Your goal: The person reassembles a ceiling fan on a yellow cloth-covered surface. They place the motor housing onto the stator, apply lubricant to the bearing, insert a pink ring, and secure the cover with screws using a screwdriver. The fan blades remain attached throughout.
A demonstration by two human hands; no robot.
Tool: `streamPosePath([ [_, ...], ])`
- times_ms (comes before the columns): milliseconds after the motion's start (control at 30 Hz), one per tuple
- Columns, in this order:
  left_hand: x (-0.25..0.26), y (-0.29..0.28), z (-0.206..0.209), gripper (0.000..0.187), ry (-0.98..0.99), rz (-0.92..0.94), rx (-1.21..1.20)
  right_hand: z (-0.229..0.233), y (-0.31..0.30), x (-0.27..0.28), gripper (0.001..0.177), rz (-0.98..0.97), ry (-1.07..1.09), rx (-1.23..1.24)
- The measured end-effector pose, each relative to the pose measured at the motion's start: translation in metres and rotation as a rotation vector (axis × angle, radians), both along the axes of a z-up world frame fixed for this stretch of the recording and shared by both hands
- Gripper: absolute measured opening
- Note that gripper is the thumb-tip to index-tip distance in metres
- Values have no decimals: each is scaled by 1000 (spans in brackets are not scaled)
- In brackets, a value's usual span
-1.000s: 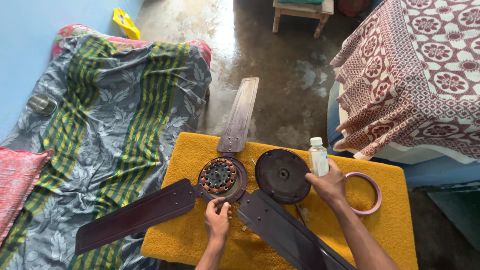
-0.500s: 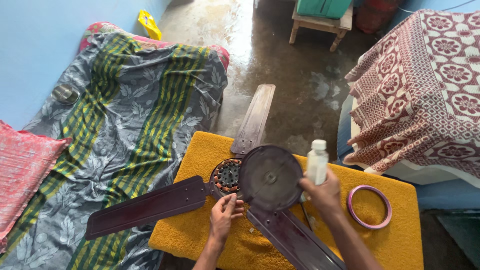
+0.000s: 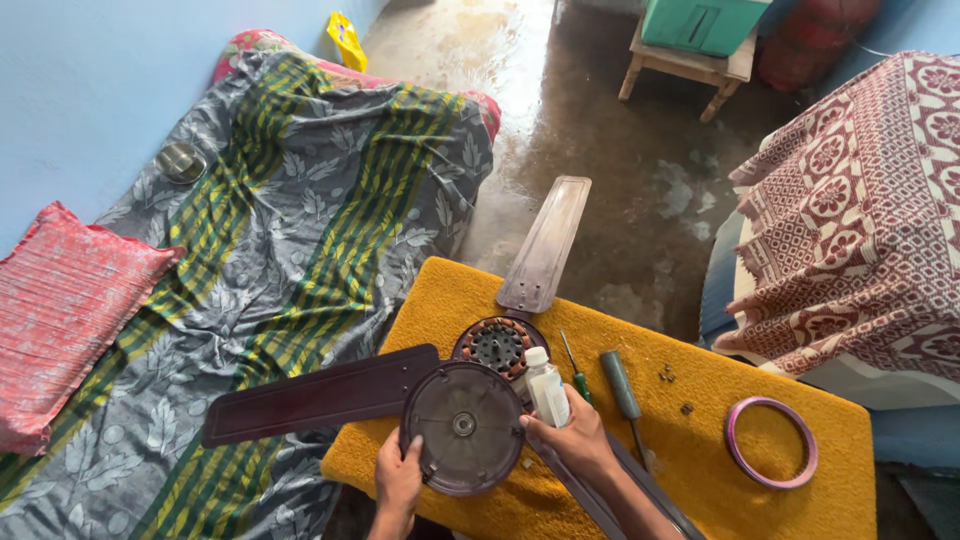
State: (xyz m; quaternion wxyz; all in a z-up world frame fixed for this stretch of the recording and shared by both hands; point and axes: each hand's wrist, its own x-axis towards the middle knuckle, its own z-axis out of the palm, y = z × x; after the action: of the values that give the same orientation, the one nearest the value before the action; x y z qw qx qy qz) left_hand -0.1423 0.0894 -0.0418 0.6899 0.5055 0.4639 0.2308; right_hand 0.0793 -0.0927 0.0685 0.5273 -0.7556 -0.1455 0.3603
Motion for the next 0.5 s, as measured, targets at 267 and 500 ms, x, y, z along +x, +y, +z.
streamPosePath([
  [267,37,100,-8,23,324,3,363,29,51,-2,44,9,-133,-111],
  [500,102,151,-47,31,410,-24,349,12,115,-15,50,-76,-47,-97],
])
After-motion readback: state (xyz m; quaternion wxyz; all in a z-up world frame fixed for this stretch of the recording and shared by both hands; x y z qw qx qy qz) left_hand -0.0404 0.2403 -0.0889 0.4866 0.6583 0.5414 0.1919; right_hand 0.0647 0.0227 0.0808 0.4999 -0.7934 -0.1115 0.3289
